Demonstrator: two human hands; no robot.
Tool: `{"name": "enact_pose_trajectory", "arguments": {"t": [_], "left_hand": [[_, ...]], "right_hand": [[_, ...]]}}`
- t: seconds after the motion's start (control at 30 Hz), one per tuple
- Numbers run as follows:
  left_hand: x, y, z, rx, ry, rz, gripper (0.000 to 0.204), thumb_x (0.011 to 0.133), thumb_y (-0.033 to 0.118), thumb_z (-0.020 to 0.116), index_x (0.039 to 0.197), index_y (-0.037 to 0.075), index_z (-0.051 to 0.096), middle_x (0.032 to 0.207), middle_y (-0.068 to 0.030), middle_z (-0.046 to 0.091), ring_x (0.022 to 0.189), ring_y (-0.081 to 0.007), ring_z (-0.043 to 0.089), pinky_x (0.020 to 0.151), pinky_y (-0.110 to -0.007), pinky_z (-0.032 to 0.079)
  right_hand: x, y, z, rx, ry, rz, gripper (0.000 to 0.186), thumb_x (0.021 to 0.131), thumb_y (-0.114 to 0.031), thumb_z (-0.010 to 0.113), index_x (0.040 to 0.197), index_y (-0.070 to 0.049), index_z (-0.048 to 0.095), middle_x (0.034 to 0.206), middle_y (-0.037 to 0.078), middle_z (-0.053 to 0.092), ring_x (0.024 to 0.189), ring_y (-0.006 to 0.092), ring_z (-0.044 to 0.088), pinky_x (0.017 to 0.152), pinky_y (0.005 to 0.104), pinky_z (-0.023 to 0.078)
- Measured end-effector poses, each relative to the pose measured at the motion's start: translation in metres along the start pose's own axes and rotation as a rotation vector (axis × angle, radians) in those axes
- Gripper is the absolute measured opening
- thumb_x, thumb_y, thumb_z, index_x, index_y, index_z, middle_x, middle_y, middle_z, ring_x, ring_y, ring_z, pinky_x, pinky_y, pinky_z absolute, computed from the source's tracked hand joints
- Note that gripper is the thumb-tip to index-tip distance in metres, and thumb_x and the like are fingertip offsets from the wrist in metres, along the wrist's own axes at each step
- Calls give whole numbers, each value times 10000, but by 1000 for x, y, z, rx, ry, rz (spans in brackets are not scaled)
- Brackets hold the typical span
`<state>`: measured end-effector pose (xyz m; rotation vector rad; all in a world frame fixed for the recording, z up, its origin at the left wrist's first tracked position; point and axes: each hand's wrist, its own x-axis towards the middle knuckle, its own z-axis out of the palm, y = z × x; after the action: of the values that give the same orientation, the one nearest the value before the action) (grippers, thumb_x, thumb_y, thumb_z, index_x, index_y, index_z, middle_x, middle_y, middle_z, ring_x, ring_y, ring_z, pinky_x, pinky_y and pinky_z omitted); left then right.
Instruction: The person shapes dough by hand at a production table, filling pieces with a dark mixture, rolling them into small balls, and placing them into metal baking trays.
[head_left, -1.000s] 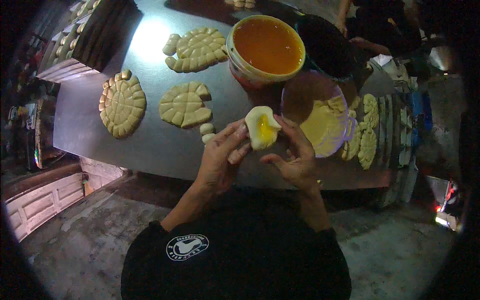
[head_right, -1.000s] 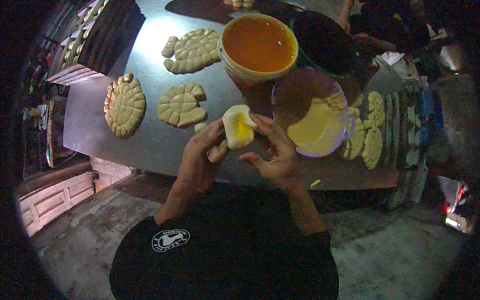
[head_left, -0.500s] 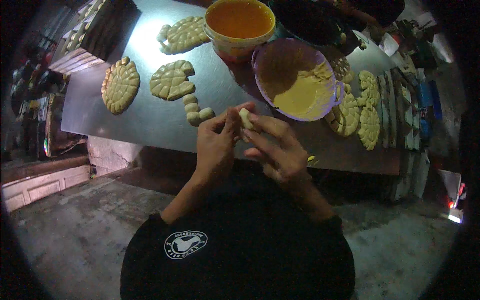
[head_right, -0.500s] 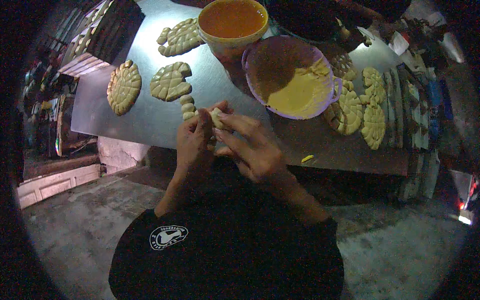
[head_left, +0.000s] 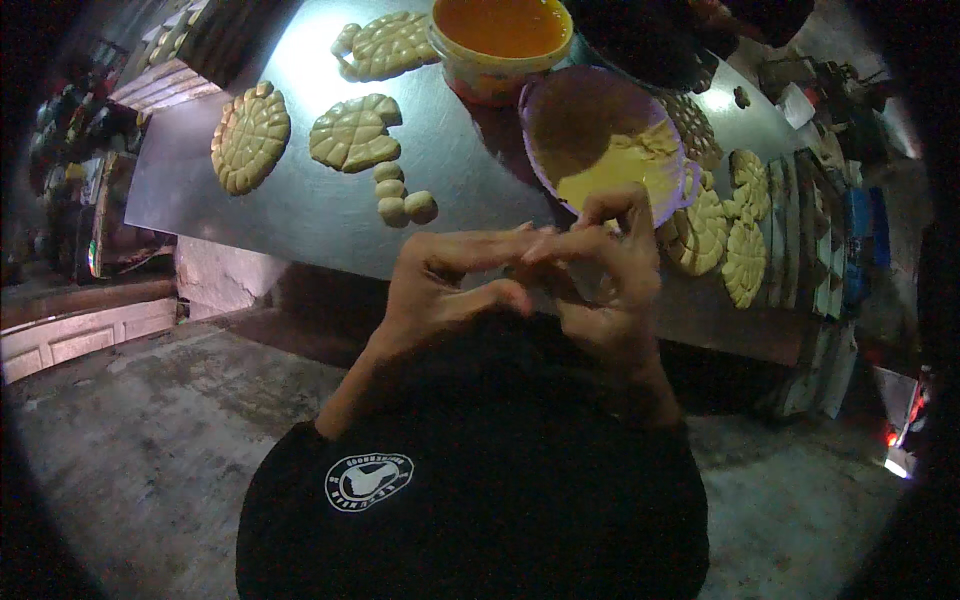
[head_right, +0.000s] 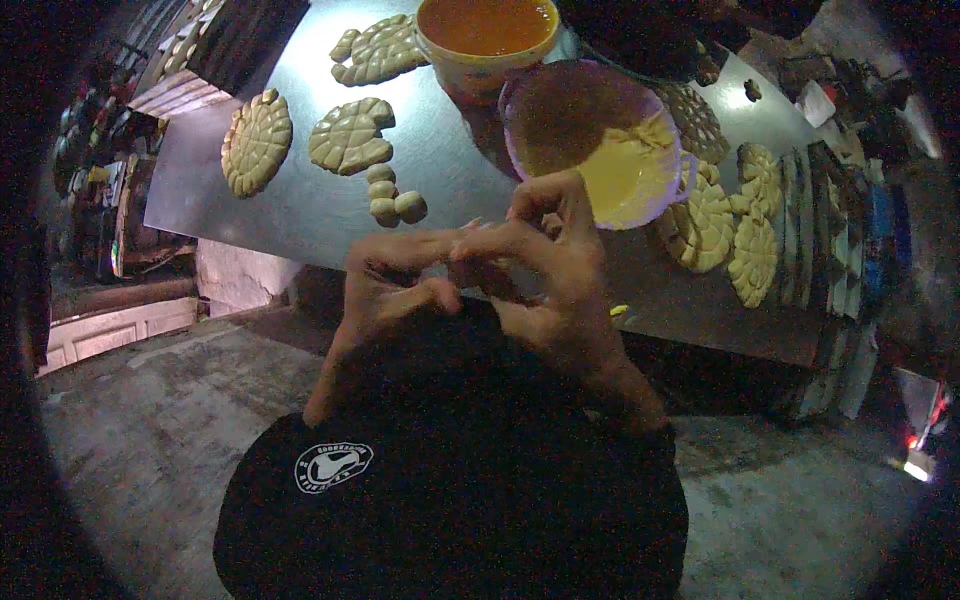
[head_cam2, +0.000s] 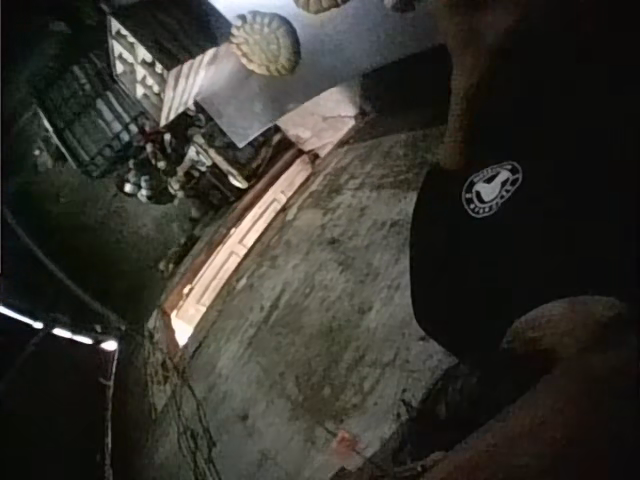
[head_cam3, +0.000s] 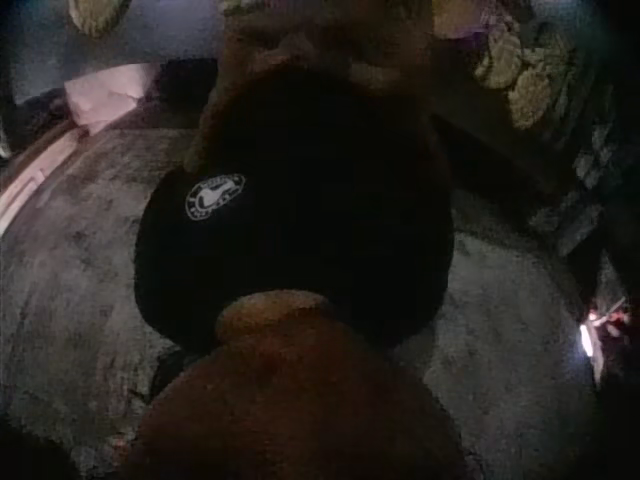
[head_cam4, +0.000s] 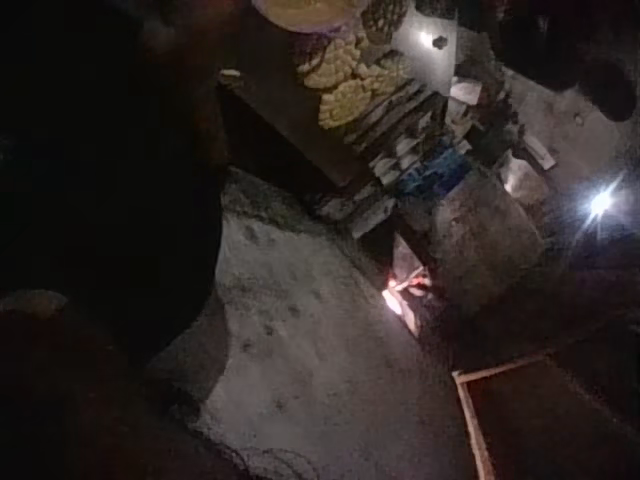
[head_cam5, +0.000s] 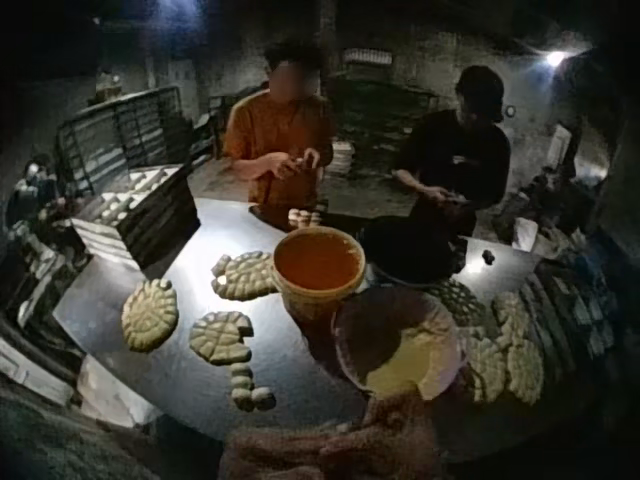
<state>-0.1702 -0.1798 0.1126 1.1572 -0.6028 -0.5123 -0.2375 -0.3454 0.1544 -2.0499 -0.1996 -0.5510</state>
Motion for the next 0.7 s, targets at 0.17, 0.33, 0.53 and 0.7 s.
{"name": "enact_pose_trajectory", "arguments": {"t": [0.17, 0.33, 0.53, 0.7], "left_hand": [[11, 1, -23, -23, 60, -226, 290, 911, 190, 668, 1115, -16, 685, 1075, -112, 701, 964, -140, 648, 886, -291, 498], [23, -3, -66, -148, 94, -556, 340, 949, 257, 624, 1150, -14, 665, 1027, -58, 691, 914, -107, 622, 831, -266, 507], [13, -56, -111, -113, 255, -586, 369, 942, 316, 628, 1074, -23, 687, 1019, -52, 681, 893, -104, 599, 787, -263, 486], [-2, -92, -151, 391, 252, -535, 298, 959, 277, 609, 964, -3, 711, 1040, -16, 662, 860, -97, 594, 753, -265, 483]], "right_hand": [[12, 14, 21, 383, 33, 202, 402, 730, -48, 774, 1106, -72, 635, 982, 90, 639, 838, 234, 591, 791, 354, 469], [38, 27, 45, 12, -241, 99, 536, 733, -206, 807, 1208, -91, 589, 933, 50, 649, 815, 230, 589, 775, 358, 438], [51, 68, 102, -112, -280, 275, 471, 715, -173, 830, 1108, -85, 584, 940, 49, 633, 818, 208, 596, 746, 347, 464], [34, 110, 159, 732, -295, 1184, 448, 742, -62, 809, 1092, -73, 530, 989, 21, 615, 899, 154, 603, 787, 292, 494]]}}
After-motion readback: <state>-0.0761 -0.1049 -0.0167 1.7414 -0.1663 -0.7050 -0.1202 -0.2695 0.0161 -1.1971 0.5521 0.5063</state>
